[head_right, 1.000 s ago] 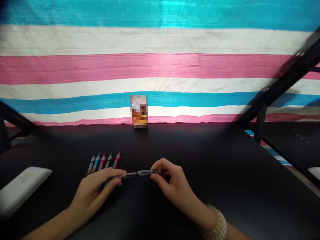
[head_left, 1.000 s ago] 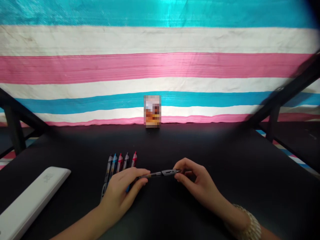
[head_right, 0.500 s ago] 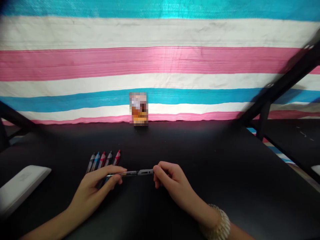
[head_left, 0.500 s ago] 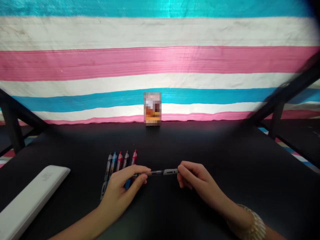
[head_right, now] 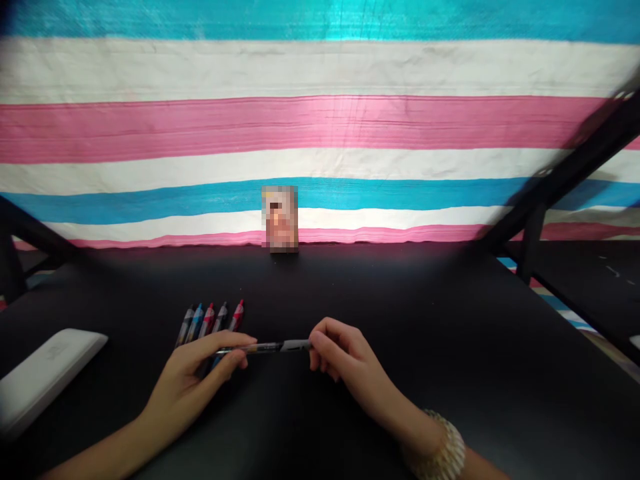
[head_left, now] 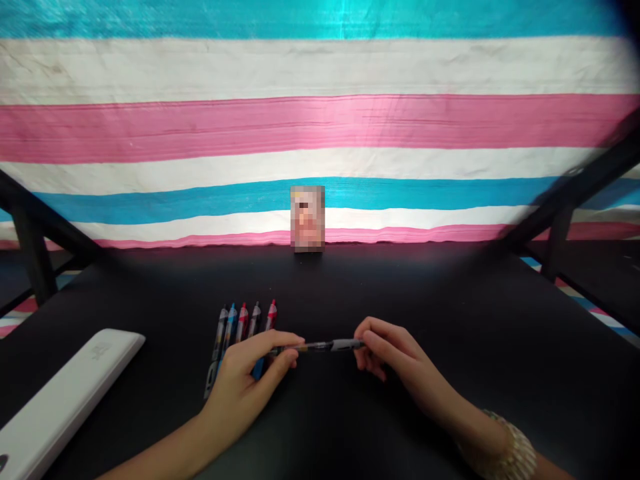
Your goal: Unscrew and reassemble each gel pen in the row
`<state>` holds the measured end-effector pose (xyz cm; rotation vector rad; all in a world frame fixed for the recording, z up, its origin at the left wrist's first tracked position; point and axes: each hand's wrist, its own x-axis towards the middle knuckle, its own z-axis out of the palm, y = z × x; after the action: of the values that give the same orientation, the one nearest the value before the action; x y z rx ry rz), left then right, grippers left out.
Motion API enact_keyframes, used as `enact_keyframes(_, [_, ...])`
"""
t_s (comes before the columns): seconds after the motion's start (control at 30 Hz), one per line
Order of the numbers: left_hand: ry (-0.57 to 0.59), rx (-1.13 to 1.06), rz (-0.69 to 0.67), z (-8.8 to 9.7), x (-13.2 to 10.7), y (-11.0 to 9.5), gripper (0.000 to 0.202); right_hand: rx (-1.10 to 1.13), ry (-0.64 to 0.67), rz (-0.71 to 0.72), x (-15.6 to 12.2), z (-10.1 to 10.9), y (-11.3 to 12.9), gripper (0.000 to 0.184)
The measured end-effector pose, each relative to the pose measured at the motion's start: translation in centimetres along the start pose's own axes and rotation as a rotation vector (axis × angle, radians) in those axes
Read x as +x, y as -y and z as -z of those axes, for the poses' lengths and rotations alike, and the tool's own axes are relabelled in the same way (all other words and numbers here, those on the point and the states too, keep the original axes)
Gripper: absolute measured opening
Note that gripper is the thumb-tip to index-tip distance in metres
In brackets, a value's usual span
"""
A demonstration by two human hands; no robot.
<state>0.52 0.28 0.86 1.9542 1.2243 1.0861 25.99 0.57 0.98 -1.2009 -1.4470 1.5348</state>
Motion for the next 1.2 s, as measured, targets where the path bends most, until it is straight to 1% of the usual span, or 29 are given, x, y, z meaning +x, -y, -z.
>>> enact_keyframes(0.07, [0.003, -0.001, -0.009, 0.01, -0.02, -0.01, 0.015, -0.035, 0.004, -0.018, -0.01, -0.06, -0.08, 0.051])
enact_keyframes(0.1, [0.003, -0.003, -0.016, 0.02, 0.01, -0.03, 0.015, -0.037, 0.004, -0.02, -0.02, -0.09, -0.12, 0.05])
enact_keyframes(0.2, [0.006, 0.003, -0.026, 0.08, 0.17, -0.14, 0.015, 0.049, -0.005, -0.023, -0.01, -0.14, -0.17, 0.04])
enact_keyframes(0.23, [0.005, 0.006, -0.027, 0.1, 0.21, -0.17, 0.015, 0.069, 0.0, -0.034, 0.01, -0.16, -0.16, 0.04])
enact_keyframes(0.33, [0.001, 0.009, -0.033, 0.14, 0.25, -0.19, 0.015, 0.045, 0.006, -0.063, 0.11, -0.22, -0.11, 0.049])
enact_keyframes(0.4, [-0.002, 0.009, -0.038, 0.14, 0.21, -0.13, 0.015, 0.058, 0.001, -0.068, 0.18, -0.29, -0.13, 0.047])
enact_keyframes(0.47, [-0.002, 0.01, -0.038, 0.11, 0.18, -0.04, 0.016, 0.128, -0.004, -0.082, 0.25, -0.37, -0.23, 0.041])
enact_keyframes(0.53, [0.001, 0.013, -0.038, 0.07, 0.21, 0.06, 0.016, 0.177, 0.005, -0.108, 0.29, -0.44, -0.36, 0.042])
enact_keyframes(0.63, [0.008, 0.027, -0.042, 0.04, 0.28, 0.18, 0.016, 0.176, 0.0, -0.129, 0.29, -0.49, -0.45, 0.046])
enact_keyframes(0.77, [0.001, 0.036, -0.002, 0.06, 0.2, 0.33, 0.015, 0.267, -0.015, -0.131, 0.26, -0.49, -0.46, 0.037])
enact_keyframes(0.9, [0.005, 0.035, 0.005, 0.06, -0.04, 0.38, 0.015, 0.299, 0.001, -0.187, 0.36, -0.54, -0.75, 0.042])
enact_keyframes(1.0, [0.011, 0.01, 0.032, 0.03, -0.07, 0.25, 0.014, 0.295, -0.017, -0.158, 0.41, -0.5, -0.84, 0.038])
enact_keyframes(1.1, [0.016, -0.036, 0.081, 0.02, 0.09, 0.06, 0.011, 0.369, -0.049, -0.123, 0.34, -0.38, -0.58, 0.03])
enact_keyframes(1.2, [0.001, -0.073, 0.121, 0.06, 0.26, -0.04, 0.008, 0.441, -0.113, -0.106, 0.23, -0.26, -0.23, 0.026])
